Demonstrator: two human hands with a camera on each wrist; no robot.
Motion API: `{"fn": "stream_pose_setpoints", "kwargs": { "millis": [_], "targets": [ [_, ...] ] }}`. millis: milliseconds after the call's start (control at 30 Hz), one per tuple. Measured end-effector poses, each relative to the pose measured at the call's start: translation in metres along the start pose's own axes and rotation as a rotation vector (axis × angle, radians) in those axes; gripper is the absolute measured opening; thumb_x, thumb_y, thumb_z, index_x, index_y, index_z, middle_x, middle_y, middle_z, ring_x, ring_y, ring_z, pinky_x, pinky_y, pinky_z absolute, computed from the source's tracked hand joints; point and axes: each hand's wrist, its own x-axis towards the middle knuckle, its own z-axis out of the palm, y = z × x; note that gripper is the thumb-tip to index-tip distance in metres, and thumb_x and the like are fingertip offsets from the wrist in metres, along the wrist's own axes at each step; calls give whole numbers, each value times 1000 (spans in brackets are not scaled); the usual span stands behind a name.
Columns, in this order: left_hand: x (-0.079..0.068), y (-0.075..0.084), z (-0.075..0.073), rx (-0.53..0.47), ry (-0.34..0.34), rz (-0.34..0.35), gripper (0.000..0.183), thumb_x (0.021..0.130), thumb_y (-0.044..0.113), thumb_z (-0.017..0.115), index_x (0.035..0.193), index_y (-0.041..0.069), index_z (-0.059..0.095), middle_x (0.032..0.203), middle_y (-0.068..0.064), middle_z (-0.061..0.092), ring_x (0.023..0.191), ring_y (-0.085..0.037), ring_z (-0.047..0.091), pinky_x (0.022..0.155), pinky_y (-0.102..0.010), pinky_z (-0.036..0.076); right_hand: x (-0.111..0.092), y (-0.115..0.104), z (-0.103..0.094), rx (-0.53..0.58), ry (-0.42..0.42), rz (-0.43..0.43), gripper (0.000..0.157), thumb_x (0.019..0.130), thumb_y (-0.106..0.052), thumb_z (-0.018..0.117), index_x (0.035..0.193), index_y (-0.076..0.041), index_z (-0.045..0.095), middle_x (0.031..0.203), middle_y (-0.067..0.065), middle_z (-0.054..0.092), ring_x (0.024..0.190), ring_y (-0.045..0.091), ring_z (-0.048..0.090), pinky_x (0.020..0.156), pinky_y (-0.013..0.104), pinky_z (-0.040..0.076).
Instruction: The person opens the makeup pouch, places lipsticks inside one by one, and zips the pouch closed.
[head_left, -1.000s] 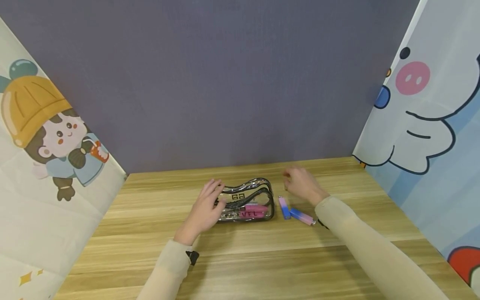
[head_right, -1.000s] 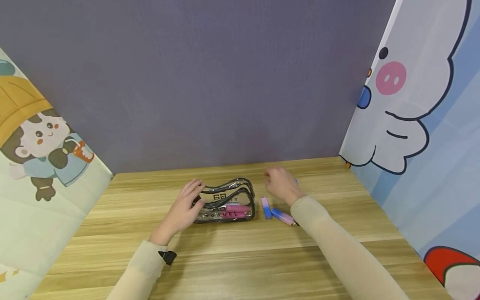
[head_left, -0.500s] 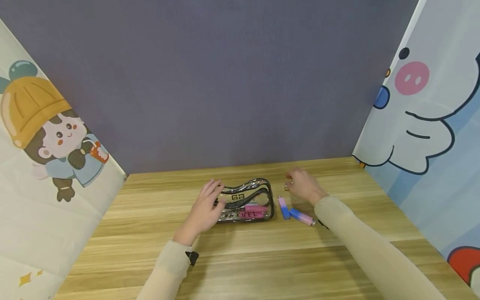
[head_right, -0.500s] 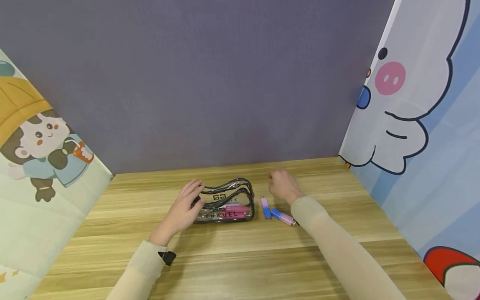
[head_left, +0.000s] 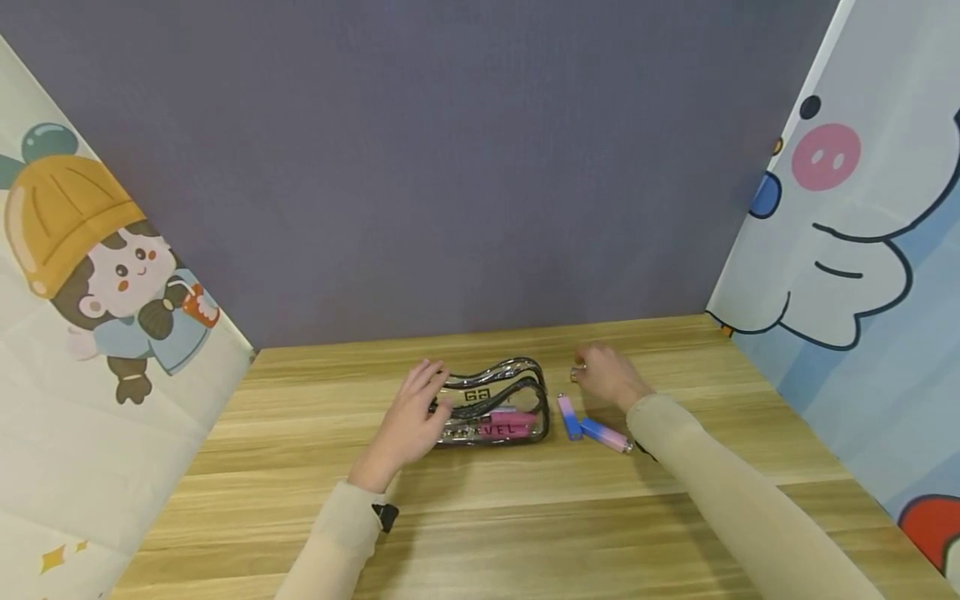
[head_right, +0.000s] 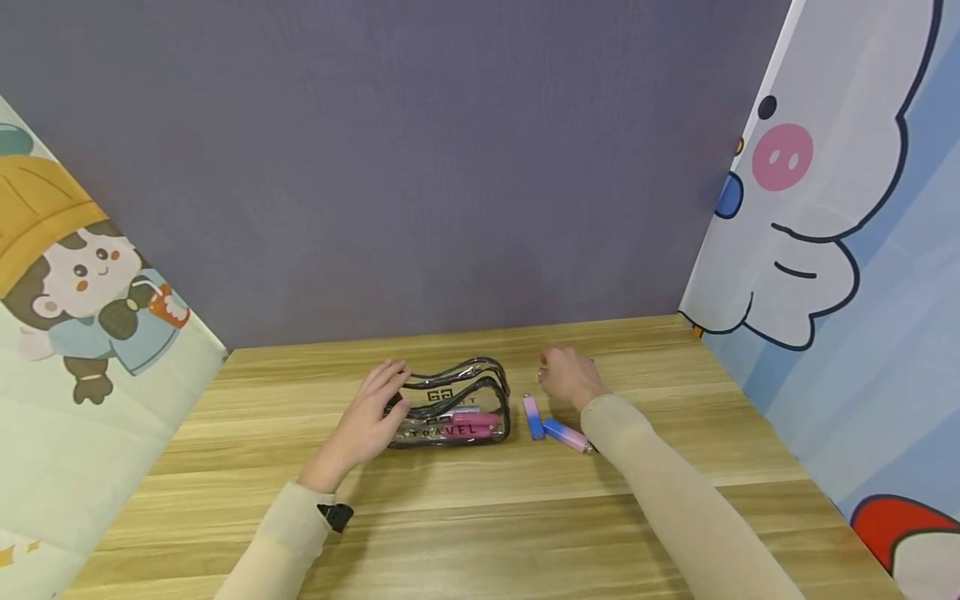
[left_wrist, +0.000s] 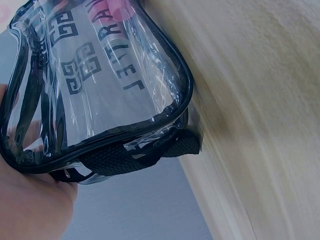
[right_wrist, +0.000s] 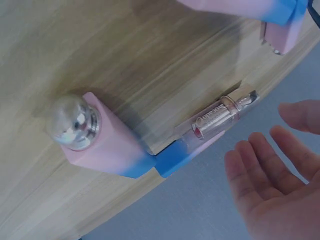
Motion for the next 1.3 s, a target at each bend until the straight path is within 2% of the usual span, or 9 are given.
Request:
{"fn": "stream_pose_setpoints", "kwargs": {
  "millis": [233, 433, 700, 800, 967, 1133, 1300],
  "targets": [
    [0, -1, 2, -2, 5, -7, 54, 103, 27, 50, 148, -3, 48, 160, -17, 38, 151, -36, 24, 122, -55, 20, -1, 3, 4, -11, -13, 9, 18, 94, -9, 63, 108, 0, 71, 103, 14, 70, 93, 31, 67, 82, 53, 57],
    [0, -2, 2, -4, 2, -12, 54, 103, 26, 50, 148, -2, 48, 160, -17, 37, 152, -35, 23, 123, -54, 20, -1, 6, 7, -29, -21, 9, 14, 87, -1, 58, 96, -3, 69, 89, 8, 67, 79, 25, 62, 74, 49, 57],
    [1, -3, 3, 1, 4, 0, 54, 103, 26, 50, 148, -3, 47, 160, -18, 37, 152, -36, 23, 122, -54, 20, 0, 6, 9, -34, -51, 12, 20, 83, 5, 57, 96, -2, 70, 92, 9, 67, 80, 24, 60, 76, 47, 57],
    [1, -4, 4, 1, 7, 3, 54, 103, 26, 50, 148, -3, 48, 160, -18, 37, 151, -36, 23, 122, -54, 20, 1, 6, 9, -44, -58, 21, 20, 83, 5, 58, 97, -3, 70, 93, 9, 67, 82, 24, 61, 77, 47, 57],
    [1, -4, 3, 3, 19, 15, 54, 103, 26, 50, 147, -4, 49, 159, -19, 39, 150, -39, 25, 122, -55, 21, 3, 9, 13, -59, -87, 37, 10, 91, -1, 61, 91, -7, 69, 89, 5, 66, 80, 22, 60, 74, 44, 57],
    [0, -3, 3, -2, 20, 23, 53, 103, 26, 50, 146, -5, 49, 158, -20, 39, 150, -40, 25, 122, -56, 21, 1, 16, 20, -66, -131, 52, 17, 89, 4, 56, 92, -8, 68, 89, 3, 65, 81, 20, 62, 75, 44, 59],
    [0, -3, 4, -4, 19, 21, 53, 103, 26, 50, 146, -5, 49, 158, -20, 39, 151, -38, 24, 122, -55, 21, 0, 18, 23, -84, -97, 19, 15, 90, 4, 57, 93, -5, 69, 91, 5, 66, 85, 24, 65, 78, 48, 59]
  ]
}}
